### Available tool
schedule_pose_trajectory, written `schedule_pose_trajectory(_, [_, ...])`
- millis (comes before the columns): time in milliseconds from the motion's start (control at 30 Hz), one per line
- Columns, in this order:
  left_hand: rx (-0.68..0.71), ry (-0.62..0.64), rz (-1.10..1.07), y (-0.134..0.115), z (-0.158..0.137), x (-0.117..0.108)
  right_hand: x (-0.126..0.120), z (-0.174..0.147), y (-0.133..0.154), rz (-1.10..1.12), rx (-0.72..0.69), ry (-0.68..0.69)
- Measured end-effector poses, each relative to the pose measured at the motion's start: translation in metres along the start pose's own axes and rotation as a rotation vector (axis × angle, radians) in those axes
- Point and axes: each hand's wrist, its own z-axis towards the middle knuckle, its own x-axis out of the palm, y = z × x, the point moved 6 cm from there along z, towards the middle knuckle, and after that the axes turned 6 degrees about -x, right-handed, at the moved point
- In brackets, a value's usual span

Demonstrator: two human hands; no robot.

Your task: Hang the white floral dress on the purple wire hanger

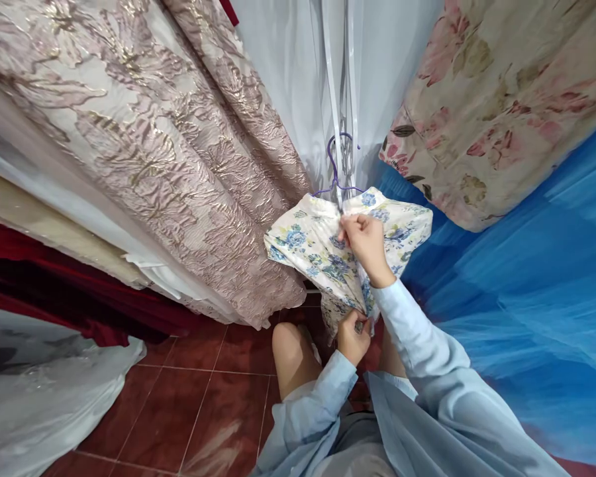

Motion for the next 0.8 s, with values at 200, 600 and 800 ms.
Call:
schedule_pose_trajectory(200, [0.018, 0.054, -0.047, -0.006, 0.009, -0.008, 0.002, 0.016, 0.018, 0.041, -0.067, 0.010])
schedule_pose_trajectory(600, [0.708, -0.135, 0.303, -0.199, 0.160, -0.124, -0.010, -0.008, 0.015, 0.029, -0.073, 0.122])
schedule_pose_trajectory(800, [0.882, -0.230, 0.383, -0.225, 0.149, -0.125, -0.008, 0.004, 0.002, -0.001, -0.058, 0.074])
